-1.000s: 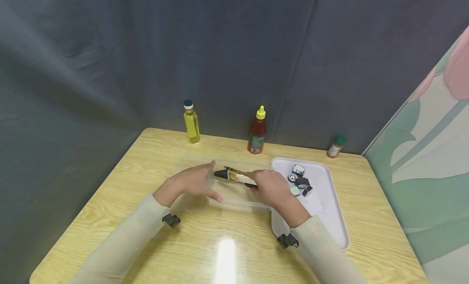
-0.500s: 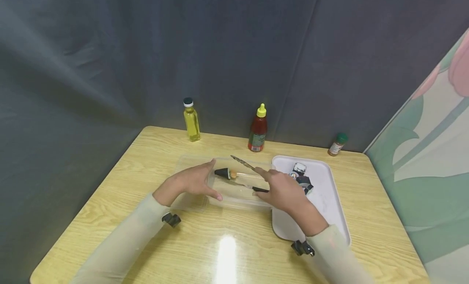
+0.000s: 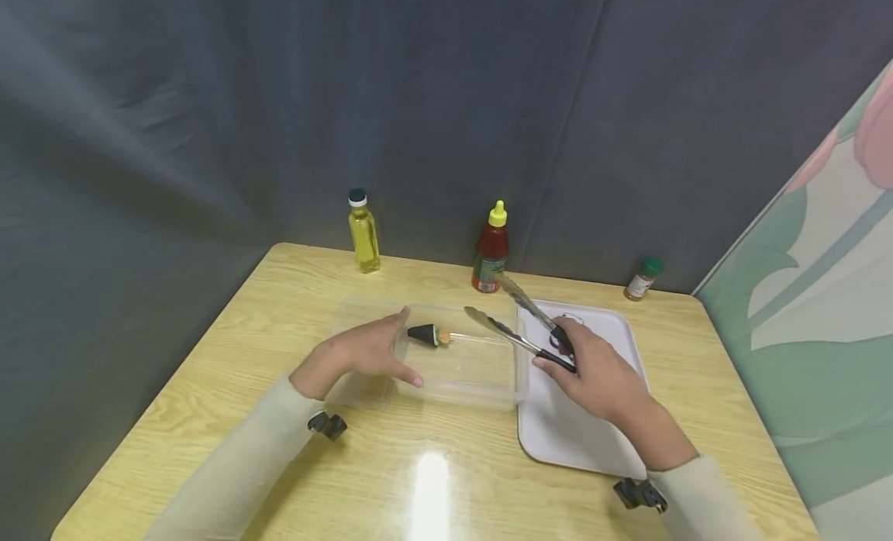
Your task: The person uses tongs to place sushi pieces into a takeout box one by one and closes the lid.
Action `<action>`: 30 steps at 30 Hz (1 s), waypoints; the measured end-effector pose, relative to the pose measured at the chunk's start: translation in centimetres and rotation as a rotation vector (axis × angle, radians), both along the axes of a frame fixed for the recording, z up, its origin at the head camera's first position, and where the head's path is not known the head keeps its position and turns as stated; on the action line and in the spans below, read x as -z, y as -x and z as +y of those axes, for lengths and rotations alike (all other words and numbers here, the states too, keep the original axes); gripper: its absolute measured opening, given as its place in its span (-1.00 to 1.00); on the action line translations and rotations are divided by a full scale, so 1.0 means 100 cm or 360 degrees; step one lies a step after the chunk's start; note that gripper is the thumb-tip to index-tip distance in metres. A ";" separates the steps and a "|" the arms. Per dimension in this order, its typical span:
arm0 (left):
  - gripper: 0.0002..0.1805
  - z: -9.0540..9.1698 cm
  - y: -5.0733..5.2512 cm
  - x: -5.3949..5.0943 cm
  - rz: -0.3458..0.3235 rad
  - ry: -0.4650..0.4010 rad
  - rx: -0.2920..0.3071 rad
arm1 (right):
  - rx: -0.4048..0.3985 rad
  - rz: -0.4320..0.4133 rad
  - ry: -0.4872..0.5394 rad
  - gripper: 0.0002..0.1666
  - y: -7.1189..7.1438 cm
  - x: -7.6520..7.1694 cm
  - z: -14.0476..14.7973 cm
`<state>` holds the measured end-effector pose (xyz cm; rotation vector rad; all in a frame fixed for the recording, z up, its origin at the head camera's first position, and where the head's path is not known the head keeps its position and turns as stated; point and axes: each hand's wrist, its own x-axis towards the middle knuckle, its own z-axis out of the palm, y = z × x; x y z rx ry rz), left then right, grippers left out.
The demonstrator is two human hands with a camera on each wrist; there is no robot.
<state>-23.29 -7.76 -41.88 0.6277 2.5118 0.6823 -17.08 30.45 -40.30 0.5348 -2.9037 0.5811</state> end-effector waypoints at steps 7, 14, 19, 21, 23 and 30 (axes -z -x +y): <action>0.53 -0.001 0.001 -0.003 -0.0004 0.0008 -0.0029 | 0.0045 0.0131 -0.0118 -0.31 -0.007 -0.011 0.036; 0.53 -0.001 0.001 -0.005 -0.0037 0.0039 -0.0015 | 0.0098 0.0188 -0.0167 -0.21 -0.013 -0.008 0.073; 0.55 -0.001 0.001 -0.002 -0.0060 0.0030 -0.0043 | 0.0068 0.0231 -0.0218 -0.15 -0.016 -0.002 0.099; 0.55 0.000 0.001 -0.001 -0.0064 0.0024 -0.0052 | 0.0058 0.0236 -0.0245 -0.15 -0.018 0.001 0.108; 0.55 0.000 0.000 0.000 -0.0078 0.0017 -0.0060 | 0.0048 0.0220 -0.0278 -0.15 -0.020 0.003 0.117; 0.56 0.002 0.000 -0.002 -0.0157 0.0024 -0.0056 | 0.0051 0.0190 -0.0413 -0.34 -0.029 0.009 0.139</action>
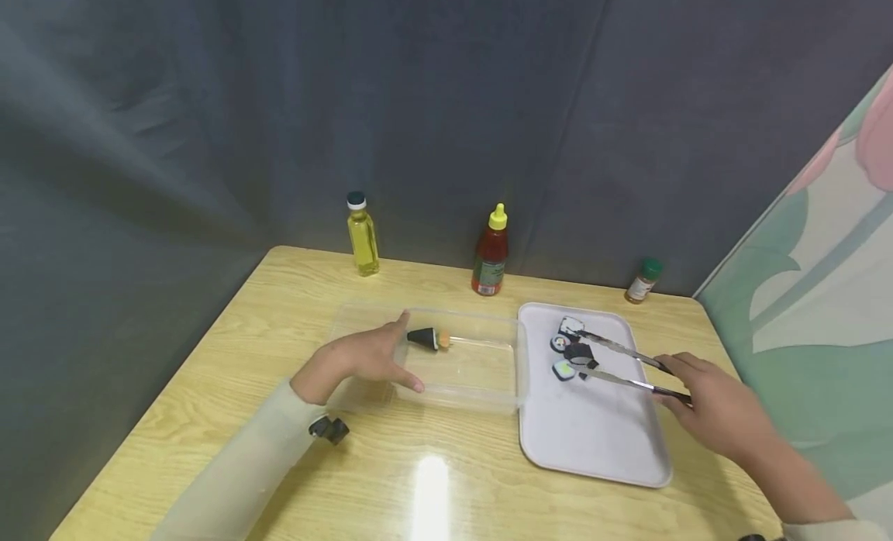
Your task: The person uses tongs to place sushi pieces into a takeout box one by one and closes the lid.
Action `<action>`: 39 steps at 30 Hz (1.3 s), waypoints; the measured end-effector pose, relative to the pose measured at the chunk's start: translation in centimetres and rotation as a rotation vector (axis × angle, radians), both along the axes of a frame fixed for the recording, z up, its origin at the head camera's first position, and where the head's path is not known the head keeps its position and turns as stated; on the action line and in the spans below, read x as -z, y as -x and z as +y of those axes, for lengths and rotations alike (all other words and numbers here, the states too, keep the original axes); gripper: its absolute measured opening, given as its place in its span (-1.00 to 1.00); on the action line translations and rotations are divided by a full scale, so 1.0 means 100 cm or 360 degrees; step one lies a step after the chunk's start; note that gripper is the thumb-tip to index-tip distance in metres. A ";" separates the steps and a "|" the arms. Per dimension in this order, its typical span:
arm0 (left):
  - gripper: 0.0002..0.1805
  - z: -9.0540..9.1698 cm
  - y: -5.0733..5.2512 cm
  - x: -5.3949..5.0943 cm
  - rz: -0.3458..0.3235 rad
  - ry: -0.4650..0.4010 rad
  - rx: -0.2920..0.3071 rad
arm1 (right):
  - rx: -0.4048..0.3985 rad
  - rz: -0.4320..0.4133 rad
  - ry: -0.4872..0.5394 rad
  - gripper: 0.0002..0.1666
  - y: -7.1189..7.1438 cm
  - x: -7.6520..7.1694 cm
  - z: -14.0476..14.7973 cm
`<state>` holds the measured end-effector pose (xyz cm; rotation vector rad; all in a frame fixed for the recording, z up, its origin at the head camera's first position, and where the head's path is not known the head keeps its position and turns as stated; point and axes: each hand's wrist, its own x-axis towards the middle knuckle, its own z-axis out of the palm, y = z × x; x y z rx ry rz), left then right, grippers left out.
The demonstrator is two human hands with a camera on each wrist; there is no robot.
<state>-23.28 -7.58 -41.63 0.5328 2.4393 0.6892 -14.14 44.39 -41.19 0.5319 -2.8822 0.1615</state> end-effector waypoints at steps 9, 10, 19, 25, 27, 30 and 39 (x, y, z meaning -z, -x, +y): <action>0.53 0.000 -0.002 -0.002 -0.0001 0.0011 -0.0013 | -0.0024 0.0113 -0.0167 -0.38 -0.008 -0.005 0.015; 0.53 0.000 -0.002 -0.002 -0.0003 0.0010 -0.0012 | -0.0020 0.0115 -0.0184 -0.38 -0.009 -0.005 0.015; 0.54 0.003 -0.002 -0.003 0.0003 0.0007 0.0005 | -0.0134 0.0310 -0.0270 -0.63 -0.007 0.005 0.017; 0.54 0.003 -0.002 -0.002 -0.0001 0.0023 0.0010 | -0.0090 0.0272 -0.0224 -0.53 -0.007 0.009 0.018; 0.54 0.003 -0.002 -0.002 -0.0002 0.0031 0.0011 | -0.0039 0.0213 -0.0205 -0.53 -0.008 0.009 0.019; 0.54 0.003 -0.003 -0.002 0.0000 0.0041 0.0013 | 0.0020 0.0148 -0.0168 -0.55 -0.009 0.006 0.021; 0.54 0.001 -0.003 -0.004 0.0005 0.0029 0.0017 | 0.0015 0.0169 0.0015 -0.58 -0.009 -0.006 0.004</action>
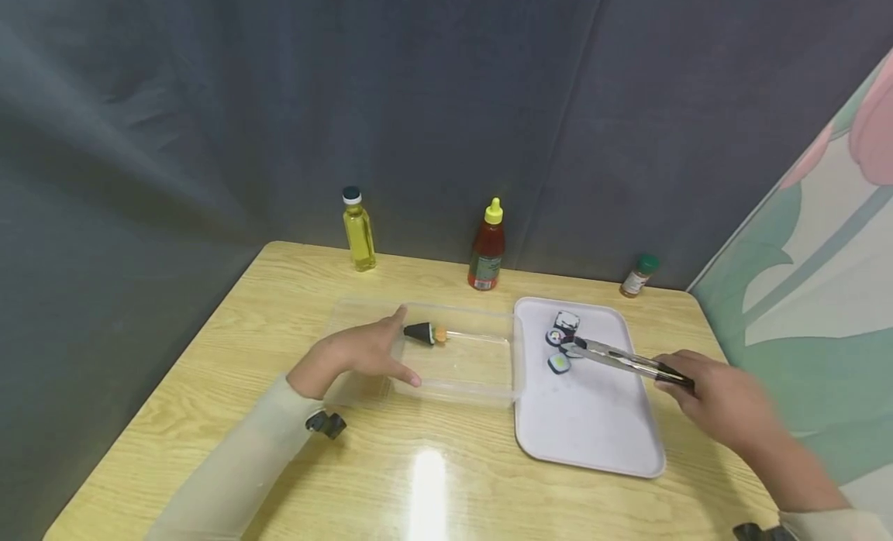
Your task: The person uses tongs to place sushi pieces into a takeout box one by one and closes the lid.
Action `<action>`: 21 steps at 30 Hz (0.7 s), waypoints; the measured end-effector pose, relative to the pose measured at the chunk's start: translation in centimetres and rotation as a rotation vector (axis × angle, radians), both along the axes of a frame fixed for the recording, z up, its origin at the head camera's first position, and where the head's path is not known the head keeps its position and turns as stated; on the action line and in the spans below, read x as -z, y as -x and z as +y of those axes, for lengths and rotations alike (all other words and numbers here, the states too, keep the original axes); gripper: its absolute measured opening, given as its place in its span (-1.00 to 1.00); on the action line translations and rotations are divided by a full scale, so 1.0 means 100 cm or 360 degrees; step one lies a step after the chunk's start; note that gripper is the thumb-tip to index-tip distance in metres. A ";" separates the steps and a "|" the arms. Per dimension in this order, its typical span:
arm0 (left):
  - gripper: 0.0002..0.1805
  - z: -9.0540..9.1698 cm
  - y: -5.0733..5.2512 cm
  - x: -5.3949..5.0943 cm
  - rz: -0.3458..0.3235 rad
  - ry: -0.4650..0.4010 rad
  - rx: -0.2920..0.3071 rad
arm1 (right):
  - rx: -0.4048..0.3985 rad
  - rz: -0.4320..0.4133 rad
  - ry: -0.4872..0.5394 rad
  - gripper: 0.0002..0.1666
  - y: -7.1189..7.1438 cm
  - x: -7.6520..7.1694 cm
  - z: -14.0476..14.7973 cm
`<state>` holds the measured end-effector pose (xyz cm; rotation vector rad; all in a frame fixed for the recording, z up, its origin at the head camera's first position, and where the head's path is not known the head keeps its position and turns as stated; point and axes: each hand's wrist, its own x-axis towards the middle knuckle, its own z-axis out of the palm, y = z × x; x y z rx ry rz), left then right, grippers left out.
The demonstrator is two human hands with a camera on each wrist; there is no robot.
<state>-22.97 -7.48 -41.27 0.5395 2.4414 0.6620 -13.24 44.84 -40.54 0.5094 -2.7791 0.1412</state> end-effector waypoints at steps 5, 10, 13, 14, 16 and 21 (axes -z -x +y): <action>0.56 -0.003 0.001 0.000 0.0034 -0.0013 -0.0003 | -0.0089 0.0022 0.0154 -0.56 0.004 -0.006 -0.028; 0.58 -0.003 0.001 -0.001 0.0108 0.0014 0.0016 | -0.0186 0.0049 0.0256 -0.55 0.012 -0.008 -0.050; 0.57 -0.002 0.001 -0.002 0.0131 0.0037 0.0017 | -0.0216 0.0057 0.0269 -0.54 0.015 -0.008 -0.062; 0.57 -0.002 0.001 -0.002 0.0135 0.0038 0.0018 | -0.0226 0.0053 0.0274 -0.55 0.016 -0.009 -0.065; 0.56 0.000 0.001 -0.002 0.0139 0.0037 0.0020 | -0.0263 0.0056 0.0281 -0.54 0.017 -0.009 -0.072; 0.56 0.001 0.004 0.001 0.0141 0.0030 0.0044 | -0.0368 0.0055 0.0285 -0.58 0.020 -0.009 -0.091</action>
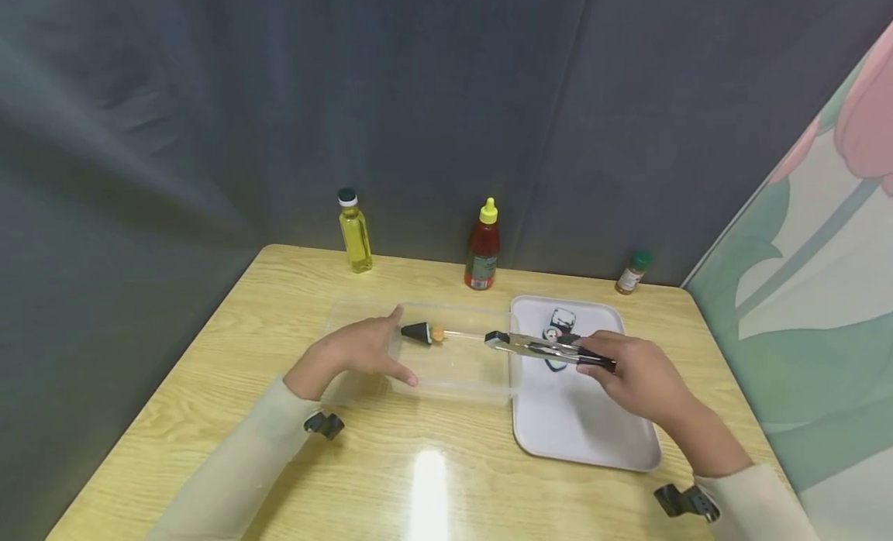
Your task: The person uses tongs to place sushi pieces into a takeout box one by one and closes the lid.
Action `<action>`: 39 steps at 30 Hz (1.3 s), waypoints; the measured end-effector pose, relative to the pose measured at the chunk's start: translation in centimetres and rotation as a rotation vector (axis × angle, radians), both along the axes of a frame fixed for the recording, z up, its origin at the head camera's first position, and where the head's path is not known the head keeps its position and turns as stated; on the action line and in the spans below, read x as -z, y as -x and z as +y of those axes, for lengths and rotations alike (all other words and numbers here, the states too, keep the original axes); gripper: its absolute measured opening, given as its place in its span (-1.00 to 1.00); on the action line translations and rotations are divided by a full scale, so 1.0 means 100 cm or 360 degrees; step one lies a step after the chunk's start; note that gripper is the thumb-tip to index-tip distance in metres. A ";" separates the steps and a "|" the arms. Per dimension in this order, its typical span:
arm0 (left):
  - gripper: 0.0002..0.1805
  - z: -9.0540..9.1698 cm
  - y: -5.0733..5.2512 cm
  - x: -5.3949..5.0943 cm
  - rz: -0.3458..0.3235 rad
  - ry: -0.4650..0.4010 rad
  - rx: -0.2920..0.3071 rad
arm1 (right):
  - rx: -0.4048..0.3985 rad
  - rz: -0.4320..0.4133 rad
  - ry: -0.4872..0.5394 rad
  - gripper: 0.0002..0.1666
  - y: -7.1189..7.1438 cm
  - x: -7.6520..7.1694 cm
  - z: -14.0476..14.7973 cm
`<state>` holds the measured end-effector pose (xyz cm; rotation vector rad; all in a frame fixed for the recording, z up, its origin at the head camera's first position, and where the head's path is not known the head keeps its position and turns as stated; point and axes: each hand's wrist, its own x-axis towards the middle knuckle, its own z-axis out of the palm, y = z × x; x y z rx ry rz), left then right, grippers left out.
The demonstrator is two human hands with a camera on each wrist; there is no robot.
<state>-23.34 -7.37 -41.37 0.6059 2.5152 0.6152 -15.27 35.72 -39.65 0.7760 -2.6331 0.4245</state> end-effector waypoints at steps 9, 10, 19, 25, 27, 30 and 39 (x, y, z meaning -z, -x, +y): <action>0.59 0.000 0.000 0.002 0.0015 -0.0015 -0.0013 | -0.0040 -0.0048 -0.0159 -0.63 0.013 -0.004 -0.040; 0.59 0.000 0.000 0.002 0.0016 -0.0016 -0.0012 | -0.0037 -0.0054 -0.0173 -0.65 0.014 -0.004 -0.044; 0.61 -0.001 -0.001 0.002 0.0007 -0.0011 -0.0012 | -0.0081 -0.0202 -0.0303 -0.64 0.027 0.005 -0.086; 0.62 -0.001 0.000 0.003 0.0016 0.0000 -0.0025 | -0.0134 -0.0199 -0.0348 -0.65 0.032 0.010 -0.110; 0.61 0.000 0.000 0.003 0.0014 0.0003 -0.0025 | -0.0142 -0.0201 -0.0369 -0.66 0.034 0.010 -0.115; 0.61 0.001 -0.001 0.002 0.0008 0.0024 -0.0021 | -0.0157 -0.0236 -0.0394 -0.70 0.036 0.012 -0.120; 0.60 0.002 -0.002 -0.002 0.0017 0.0053 -0.0004 | -0.0179 -0.0284 -0.0437 -0.81 0.042 0.021 -0.134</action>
